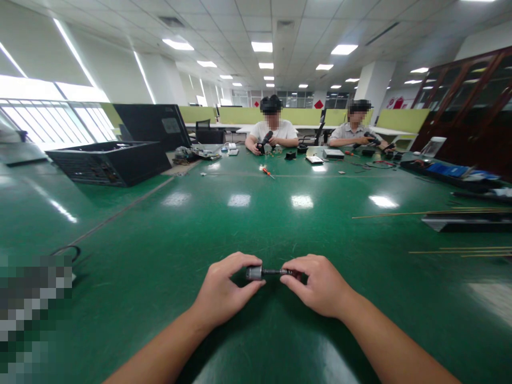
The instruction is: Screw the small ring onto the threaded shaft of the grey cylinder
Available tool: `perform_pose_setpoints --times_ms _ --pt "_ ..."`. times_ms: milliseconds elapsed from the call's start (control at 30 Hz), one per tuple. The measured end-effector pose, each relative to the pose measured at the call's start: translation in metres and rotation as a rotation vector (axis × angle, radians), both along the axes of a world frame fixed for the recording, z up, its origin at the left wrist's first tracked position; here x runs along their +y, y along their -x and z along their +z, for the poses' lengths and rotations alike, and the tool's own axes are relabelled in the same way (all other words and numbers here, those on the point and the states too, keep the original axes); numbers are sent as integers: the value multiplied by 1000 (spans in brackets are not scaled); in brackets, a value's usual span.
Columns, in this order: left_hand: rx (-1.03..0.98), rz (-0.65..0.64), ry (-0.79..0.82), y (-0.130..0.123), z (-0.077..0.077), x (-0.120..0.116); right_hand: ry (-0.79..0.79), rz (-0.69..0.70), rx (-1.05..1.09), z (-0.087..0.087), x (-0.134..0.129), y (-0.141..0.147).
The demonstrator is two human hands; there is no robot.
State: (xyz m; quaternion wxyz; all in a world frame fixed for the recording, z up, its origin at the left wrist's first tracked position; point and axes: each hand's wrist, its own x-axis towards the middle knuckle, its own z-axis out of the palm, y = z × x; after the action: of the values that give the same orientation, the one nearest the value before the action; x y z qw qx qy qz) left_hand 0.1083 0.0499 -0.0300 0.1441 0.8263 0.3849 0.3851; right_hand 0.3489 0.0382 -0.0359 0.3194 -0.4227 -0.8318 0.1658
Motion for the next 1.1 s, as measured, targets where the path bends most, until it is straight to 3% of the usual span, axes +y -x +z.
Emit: perform_pose_setpoints --times_ms 1100 --pt "6 22 16 1 -1 3 15 -8 -17 -1 1 -3"
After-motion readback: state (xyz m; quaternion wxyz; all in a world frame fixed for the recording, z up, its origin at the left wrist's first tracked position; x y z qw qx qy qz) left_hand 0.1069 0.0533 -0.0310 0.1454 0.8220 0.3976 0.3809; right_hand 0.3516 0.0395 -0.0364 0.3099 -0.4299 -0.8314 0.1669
